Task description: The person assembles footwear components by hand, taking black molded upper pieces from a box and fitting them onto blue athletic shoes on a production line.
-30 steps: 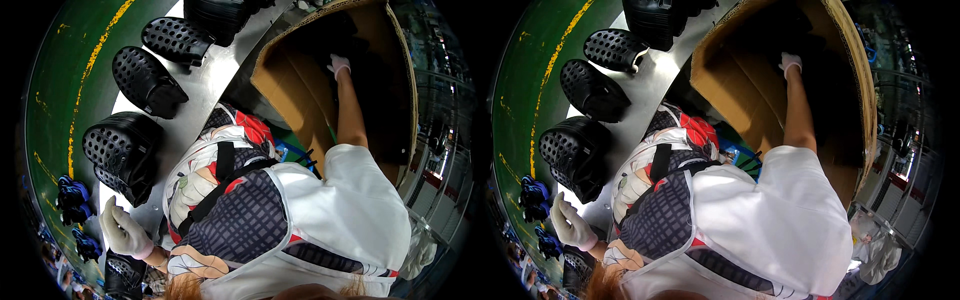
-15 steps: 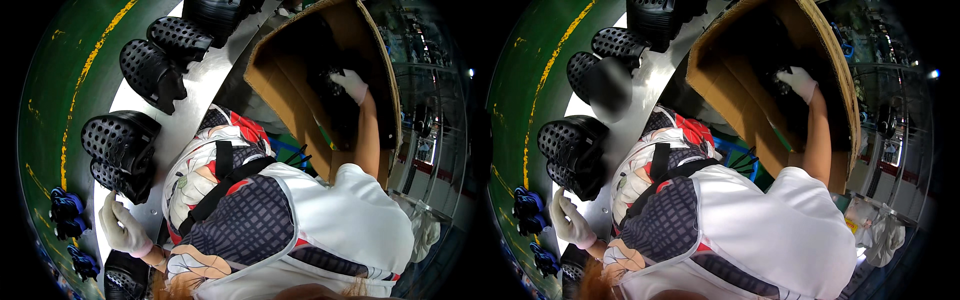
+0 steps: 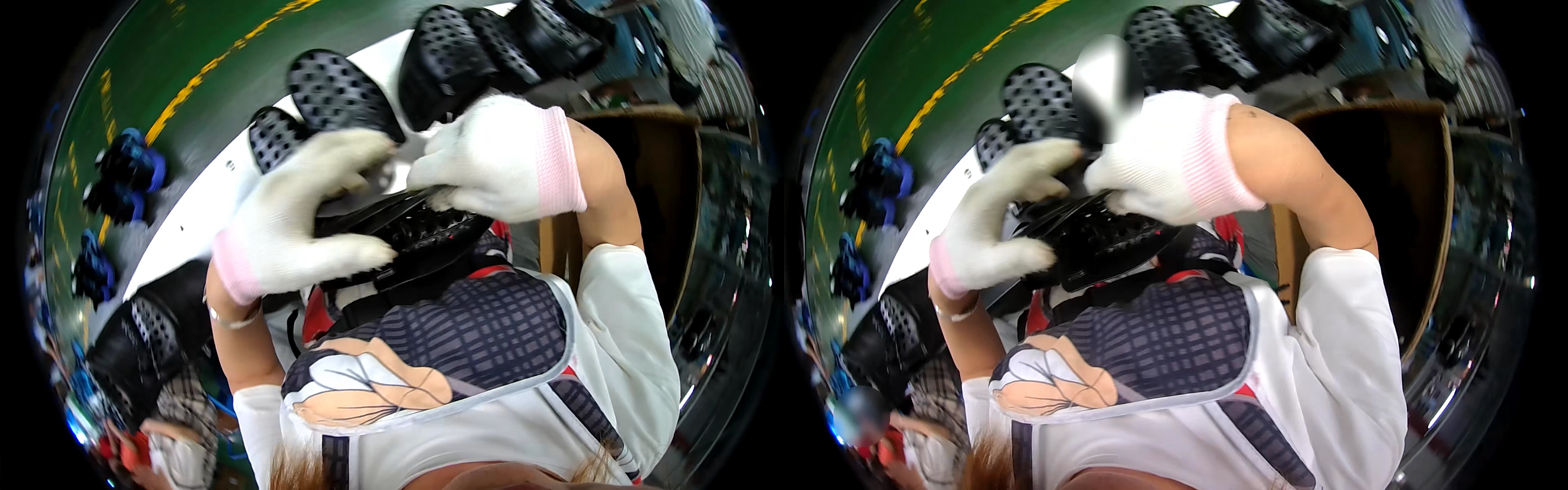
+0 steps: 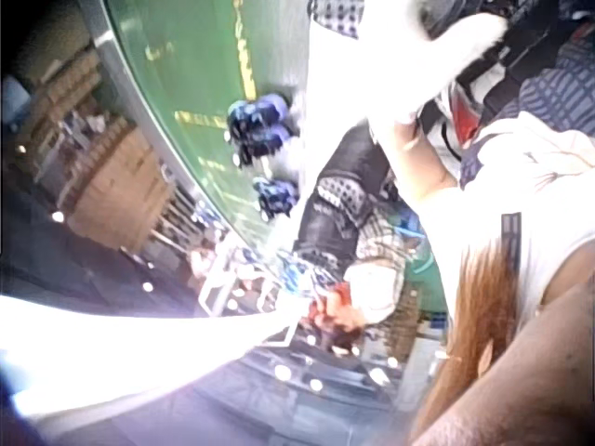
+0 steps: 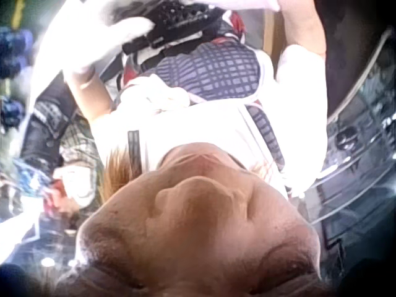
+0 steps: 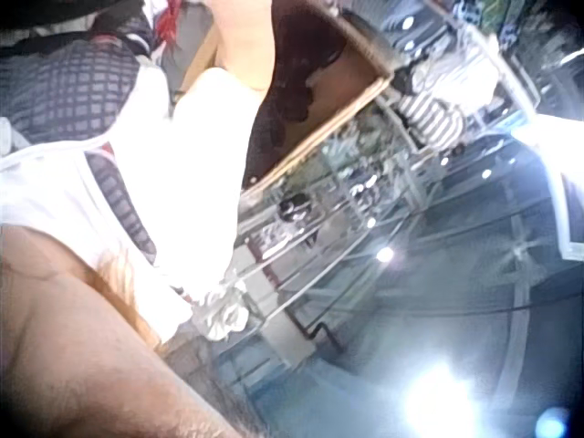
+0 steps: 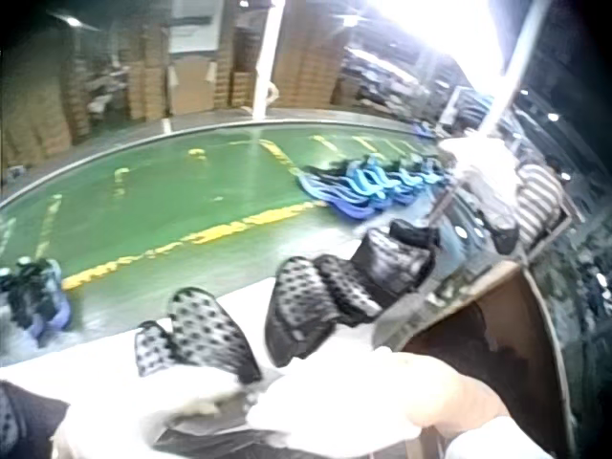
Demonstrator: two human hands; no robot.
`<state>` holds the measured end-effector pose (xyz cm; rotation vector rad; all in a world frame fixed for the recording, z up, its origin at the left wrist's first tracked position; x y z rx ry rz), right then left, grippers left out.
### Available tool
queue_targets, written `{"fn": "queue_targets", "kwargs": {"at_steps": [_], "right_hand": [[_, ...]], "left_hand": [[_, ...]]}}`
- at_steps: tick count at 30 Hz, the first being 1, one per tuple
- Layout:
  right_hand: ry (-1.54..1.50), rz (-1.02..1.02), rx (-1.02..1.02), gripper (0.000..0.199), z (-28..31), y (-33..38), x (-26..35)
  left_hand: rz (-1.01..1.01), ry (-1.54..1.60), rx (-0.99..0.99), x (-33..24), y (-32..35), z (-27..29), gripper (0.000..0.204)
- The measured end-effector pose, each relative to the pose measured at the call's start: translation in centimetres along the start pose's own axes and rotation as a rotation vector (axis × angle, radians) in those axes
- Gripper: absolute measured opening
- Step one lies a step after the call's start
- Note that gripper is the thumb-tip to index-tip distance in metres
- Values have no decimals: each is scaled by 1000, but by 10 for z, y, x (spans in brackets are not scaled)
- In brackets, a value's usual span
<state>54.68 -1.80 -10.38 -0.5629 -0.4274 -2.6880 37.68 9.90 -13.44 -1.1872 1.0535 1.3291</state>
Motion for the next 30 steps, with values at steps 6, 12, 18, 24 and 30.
{"fn": "queue_targets", "kwargs": {"at_steps": [6, 12, 18, 24, 30], "right_hand": [[-12, 157, -132, 26, 33, -42, 24], [-480, -203, -536, 41, 48, -43, 14], [-800, -290, -502, 49, 12, -50, 16], [-1008, -274, -476, 38, 12, -54, 12], [-985, -310, -470, 36, 13, -54, 10]], "left_hand": [[111, 290, -199, -15, 45, -6, 57], [55, 79, -722, -37, 57, -1, 47], [-13, -73, -990, -38, 49, -3, 50], [-2, 610, -957, -37, 42, -11, 50], [20, 585, -936, -36, 40, -14, 54]]}}
Point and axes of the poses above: each hand's wrist, its own y-axis away from the middle knuckle, its own z-axis out of the back of the hand, x = y × z, the point moved 3 cm from there along -y, towards the middle knuckle, and after that the axes turned 9 degrees about y, right-handed, at the moved point
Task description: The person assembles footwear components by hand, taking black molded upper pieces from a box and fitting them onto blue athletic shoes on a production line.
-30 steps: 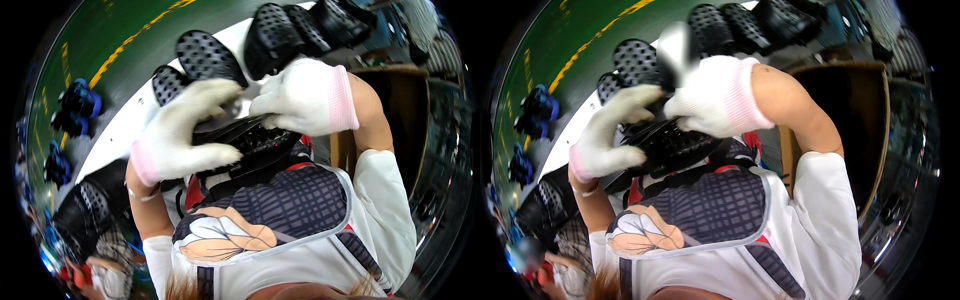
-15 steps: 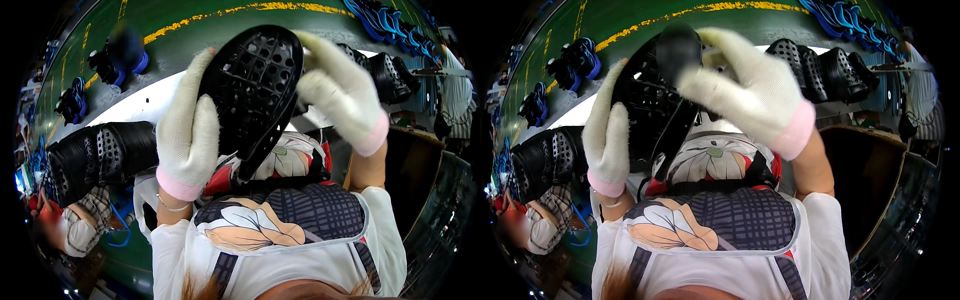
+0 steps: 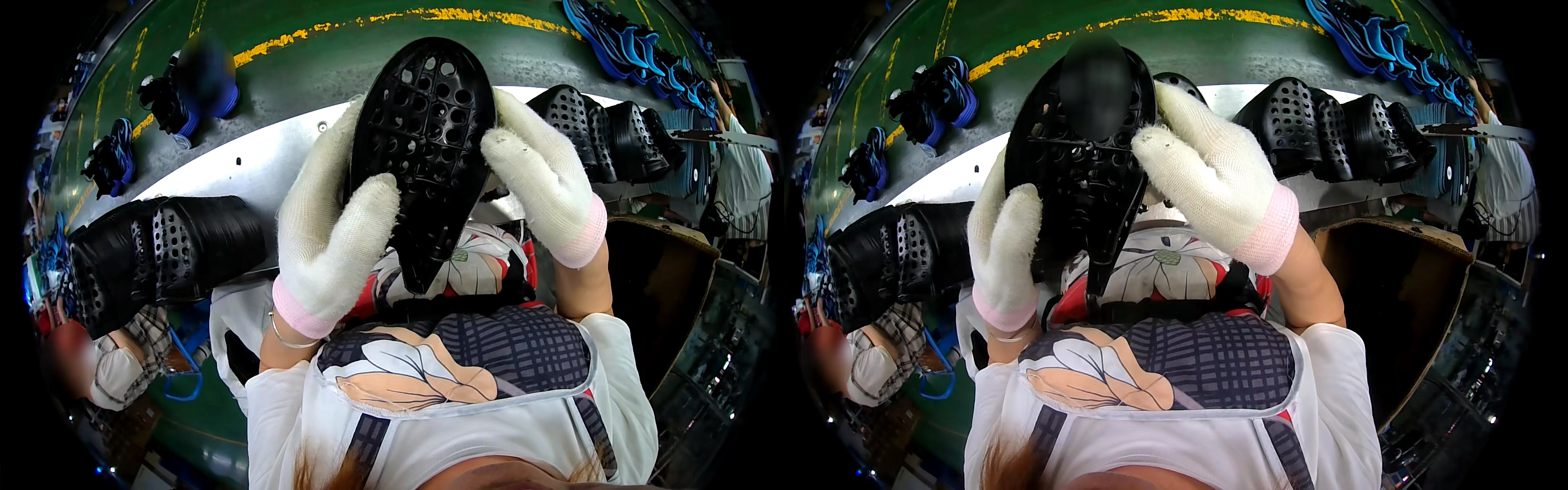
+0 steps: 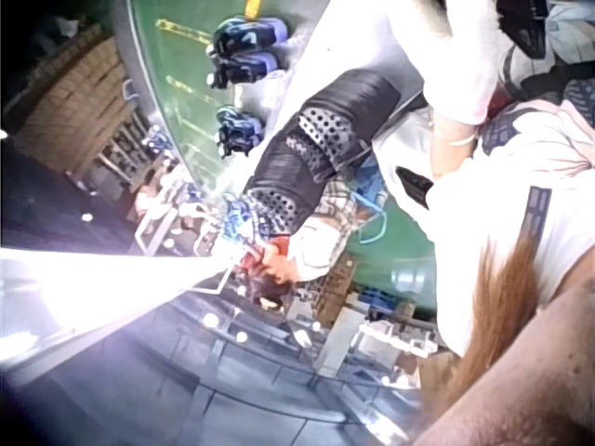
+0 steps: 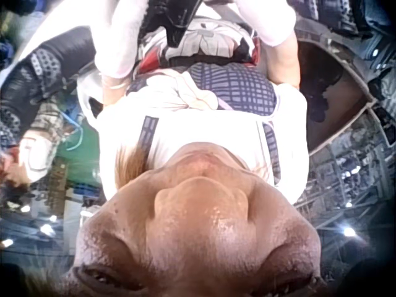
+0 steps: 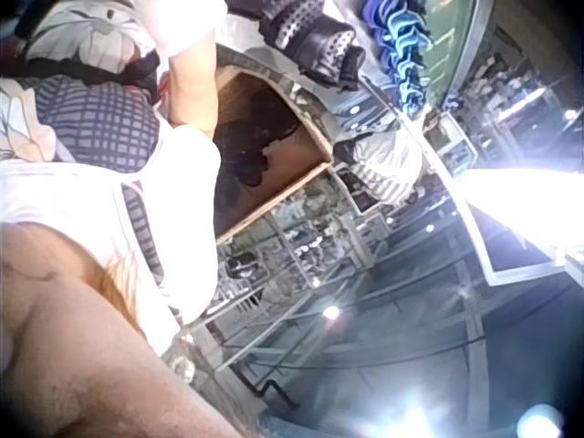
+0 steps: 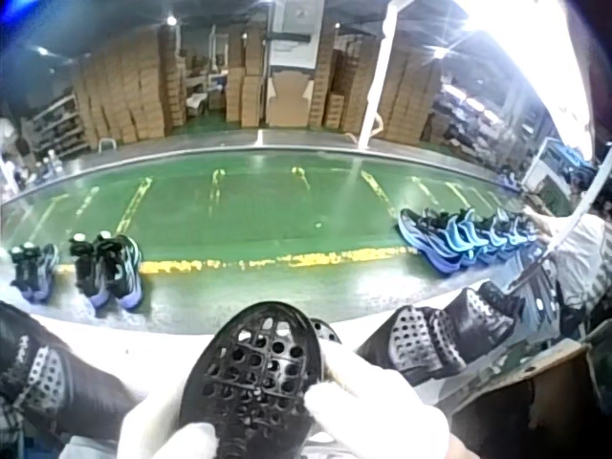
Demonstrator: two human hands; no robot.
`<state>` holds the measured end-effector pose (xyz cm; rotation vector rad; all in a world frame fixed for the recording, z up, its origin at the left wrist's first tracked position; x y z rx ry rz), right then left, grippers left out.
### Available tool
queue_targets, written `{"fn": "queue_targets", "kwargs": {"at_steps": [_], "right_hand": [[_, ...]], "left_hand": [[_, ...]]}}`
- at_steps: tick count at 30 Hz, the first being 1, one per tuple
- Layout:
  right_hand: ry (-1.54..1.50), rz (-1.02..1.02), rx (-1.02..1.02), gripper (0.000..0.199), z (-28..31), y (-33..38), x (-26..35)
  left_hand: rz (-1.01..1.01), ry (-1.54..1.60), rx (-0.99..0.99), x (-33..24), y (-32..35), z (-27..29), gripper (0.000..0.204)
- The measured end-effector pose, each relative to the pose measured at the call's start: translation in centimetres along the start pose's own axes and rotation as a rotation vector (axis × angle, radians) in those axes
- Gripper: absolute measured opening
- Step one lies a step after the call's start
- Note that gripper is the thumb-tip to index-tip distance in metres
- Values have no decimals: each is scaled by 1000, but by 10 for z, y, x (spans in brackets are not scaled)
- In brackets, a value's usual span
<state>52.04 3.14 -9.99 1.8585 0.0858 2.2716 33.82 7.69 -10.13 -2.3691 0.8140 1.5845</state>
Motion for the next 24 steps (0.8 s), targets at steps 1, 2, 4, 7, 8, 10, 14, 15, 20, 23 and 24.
{"fn": "queue_targets", "kwargs": {"at_steps": [1, 2, 4, 7, 8, 10, 14, 15, 20, 23, 24], "right_hand": [[11, 0, -8, 35, 0, 0, 3], [23, 1, -18, 34, 0, 1, 6], [112, -39, -35, 34, 5, -2, 11], [28, 58, -21, 32, 10, 2, 7], [-40, 122, 2, 32, 11, 7, 1], [-167, 238, 29, 32, 15, 16, -18], [-582, 320, 123, 31, 19, 12, -26], [-717, 310, 165, 30, 19, 4, -27], [68, 392, -146, 44, 11, -4, 11], [-183, 397, -55, 33, 10, -5, 15], [-235, 369, -71, 28, 12, -6, 14]], "left_hand": [[-3, -15, 0, -1, 0, -1, 54], [-7, -30, 1, -2, 0, -2, 55], [-57, 64, 61, 4, 0, -3, 57], [-32, 135, 120, 16, 3, -5, 65], [-12, 157, 134, 18, 7, -7, 67], [148, 255, 195, 32, 14, -19, 72], [366, 477, 248, 46, 22, -31, 88], [322, 471, 264, 43, 21, -33, 91], [306, 382, 216, 28, 15, -34, 85], [456, 556, 135, 28, 13, -26, 67], [440, 626, 129, 28, 14, -24, 61]]}}
Point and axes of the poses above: each hand's wrist, its own y-axis away from the middle knuckle, its own z-axis out of the back of the hand, x = y × z, the point moved 3 cm from there along -y, towards the middle knuckle, and after that the axes turned 9 degrees about y, right-handed, at the moved point
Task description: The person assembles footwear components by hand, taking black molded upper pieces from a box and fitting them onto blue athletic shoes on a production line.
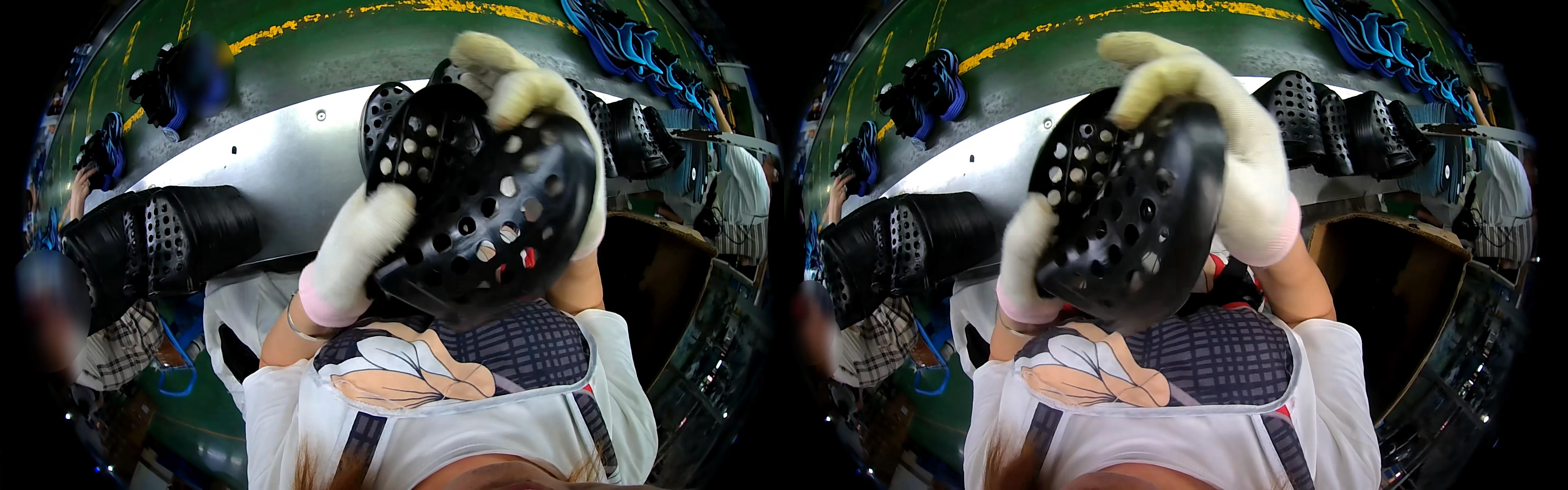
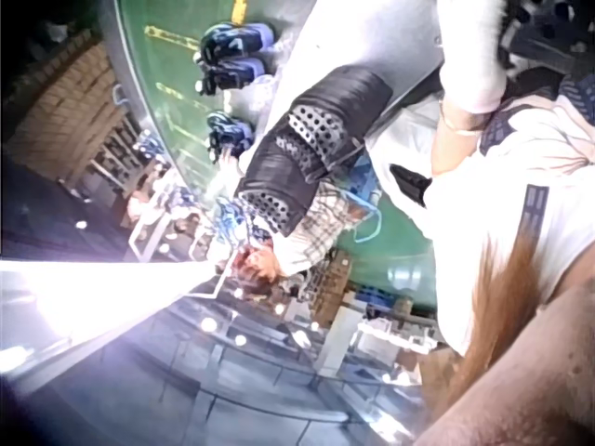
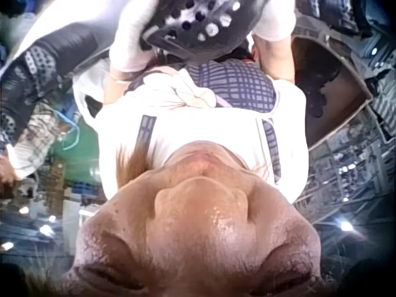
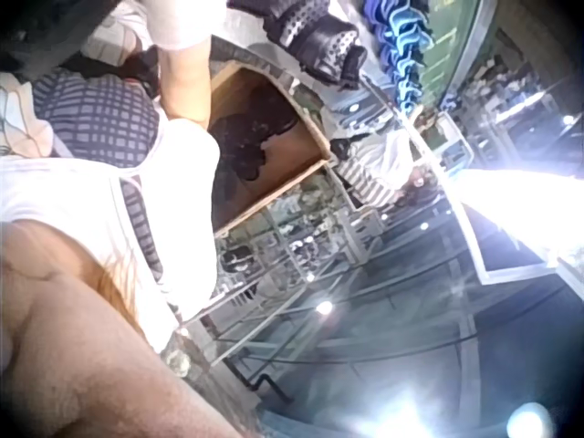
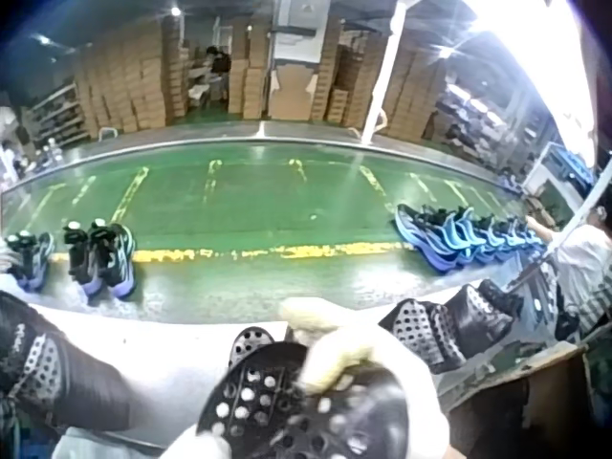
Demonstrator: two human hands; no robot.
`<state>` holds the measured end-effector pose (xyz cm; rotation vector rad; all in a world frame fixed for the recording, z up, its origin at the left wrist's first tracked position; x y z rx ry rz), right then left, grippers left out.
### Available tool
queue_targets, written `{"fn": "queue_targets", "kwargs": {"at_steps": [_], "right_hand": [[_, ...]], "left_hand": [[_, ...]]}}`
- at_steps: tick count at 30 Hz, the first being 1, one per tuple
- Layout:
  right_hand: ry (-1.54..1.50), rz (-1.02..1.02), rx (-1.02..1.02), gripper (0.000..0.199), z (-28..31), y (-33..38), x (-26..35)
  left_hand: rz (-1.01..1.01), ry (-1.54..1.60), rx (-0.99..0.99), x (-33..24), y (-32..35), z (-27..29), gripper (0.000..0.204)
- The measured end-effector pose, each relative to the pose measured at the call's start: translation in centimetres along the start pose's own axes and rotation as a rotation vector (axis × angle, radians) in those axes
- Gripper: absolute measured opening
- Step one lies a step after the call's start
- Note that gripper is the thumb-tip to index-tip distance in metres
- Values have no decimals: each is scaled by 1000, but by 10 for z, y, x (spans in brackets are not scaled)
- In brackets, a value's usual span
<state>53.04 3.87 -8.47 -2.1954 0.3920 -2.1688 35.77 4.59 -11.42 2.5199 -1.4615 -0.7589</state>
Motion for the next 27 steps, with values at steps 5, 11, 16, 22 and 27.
{"fn": "queue_targets", "kwargs": {"at_steps": [5, 11, 16, 22, 27], "right_hand": [[-273, 20, 0, 21, 22, 2, 4], [-621, 80, 534, 10, 56, -23, -3], [-614, 74, 540, 16, 70, -22, -7], [-499, -16, 214, 33, 51, 3, 7], [-382, -99, -91, 31, 43, 19, 17]], "left_hand": [[-182, 40, 35, -4, 1, 27, 42], [-183, 213, 60, -8, -6, 25, 41], [-231, 277, 29, -11, -10, 21, 42], [-543, -307, -36, 6, 4, 43, 42], [-528, -368, -38, 4, 5, 32, 41]]}}
Point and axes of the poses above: each hand's wrist, its own y-axis away from the middle knuckle, its own z-axis out of the back of the hand, x = y × z, the point moved 3 cm from there along -y, towards the middle knuckle, and after that the axes turned 9 degrees about y, right-handed, at the moved point
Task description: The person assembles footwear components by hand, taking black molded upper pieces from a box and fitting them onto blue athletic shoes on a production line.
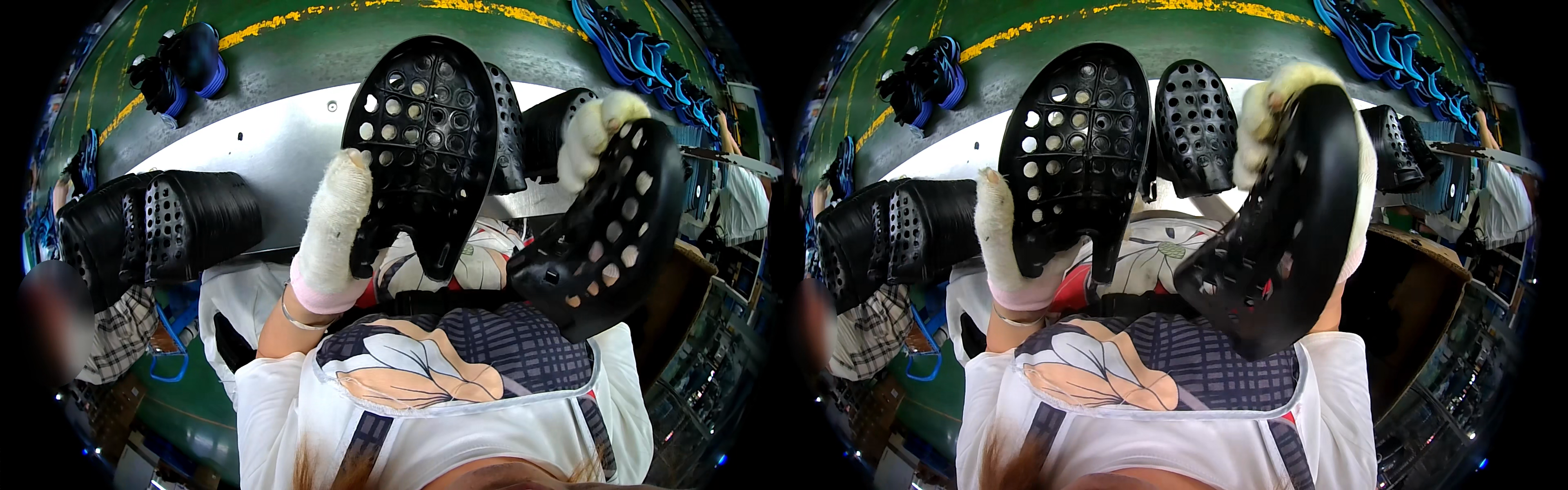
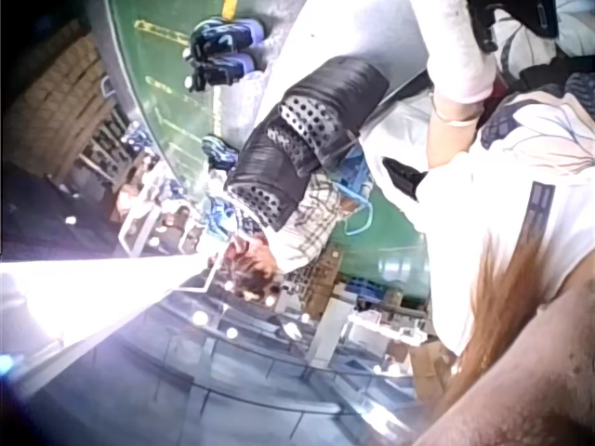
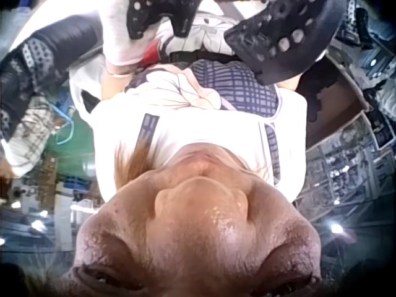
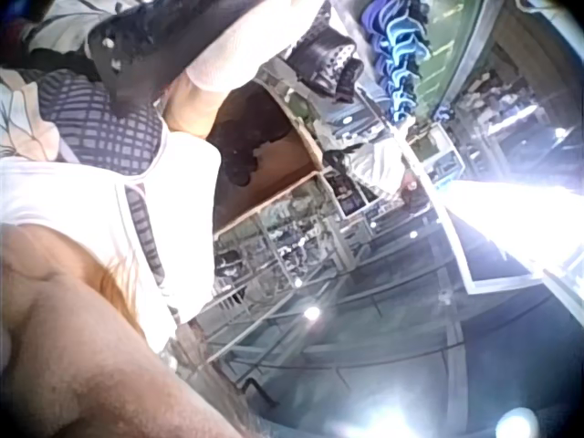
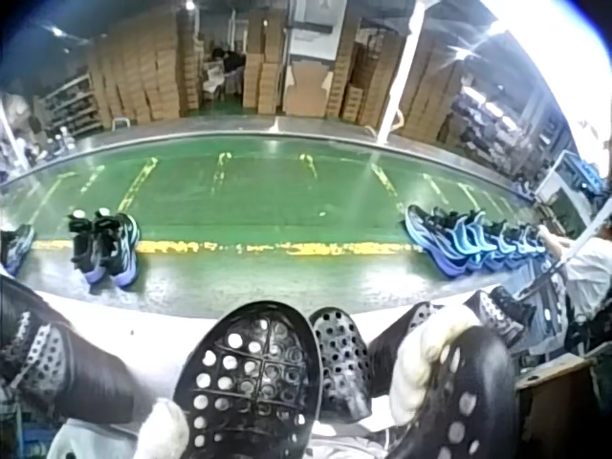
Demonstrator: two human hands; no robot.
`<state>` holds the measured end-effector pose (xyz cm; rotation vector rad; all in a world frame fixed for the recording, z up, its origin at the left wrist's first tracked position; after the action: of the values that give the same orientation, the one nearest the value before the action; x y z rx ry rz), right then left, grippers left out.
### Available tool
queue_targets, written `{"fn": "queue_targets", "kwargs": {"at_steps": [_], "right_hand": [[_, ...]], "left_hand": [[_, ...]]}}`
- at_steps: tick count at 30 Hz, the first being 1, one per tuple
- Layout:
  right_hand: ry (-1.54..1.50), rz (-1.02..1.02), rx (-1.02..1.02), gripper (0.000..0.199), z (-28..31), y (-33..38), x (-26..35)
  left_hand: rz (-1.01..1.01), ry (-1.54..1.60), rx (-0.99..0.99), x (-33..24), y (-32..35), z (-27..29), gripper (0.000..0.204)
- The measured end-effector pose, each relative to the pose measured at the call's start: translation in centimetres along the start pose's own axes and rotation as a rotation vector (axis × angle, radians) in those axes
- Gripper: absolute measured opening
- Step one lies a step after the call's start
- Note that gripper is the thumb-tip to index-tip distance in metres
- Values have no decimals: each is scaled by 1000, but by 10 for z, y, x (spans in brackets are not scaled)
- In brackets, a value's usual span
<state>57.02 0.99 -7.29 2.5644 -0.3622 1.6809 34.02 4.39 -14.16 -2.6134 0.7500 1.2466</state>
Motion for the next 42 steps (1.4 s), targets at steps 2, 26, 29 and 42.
{"fn": "queue_targets", "kwargs": {"at_steps": [2, 26, 29, 42], "right_hand": [[-16, -4, -25, 27, 5, -5, 9], [288, -340, 189, 25, 8, 43, 13], [41, -345, 213, 24, 27, 45, 7], [191, -374, 295, 50, 27, 41, 17]], "left_hand": [[68, 78, 22, 0, -3, -11, 41], [-478, -1391, 383, -14, -28, -105, 90], [-288, -1151, 508, -13, -35, -112, 87], [-766, -1215, 268, -34, -6, -34, 80]]}}
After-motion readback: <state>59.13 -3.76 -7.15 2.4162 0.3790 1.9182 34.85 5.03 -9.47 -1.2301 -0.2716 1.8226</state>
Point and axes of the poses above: each hand's wrist, its own y-axis away from the middle knuckle, its own z-axis out of the back of the hand, x = y × z, the point moved 3 cm from there along -y, towards the middle knuckle, and after that the axes turned 9 degrees about y, right-handed, at the moved point
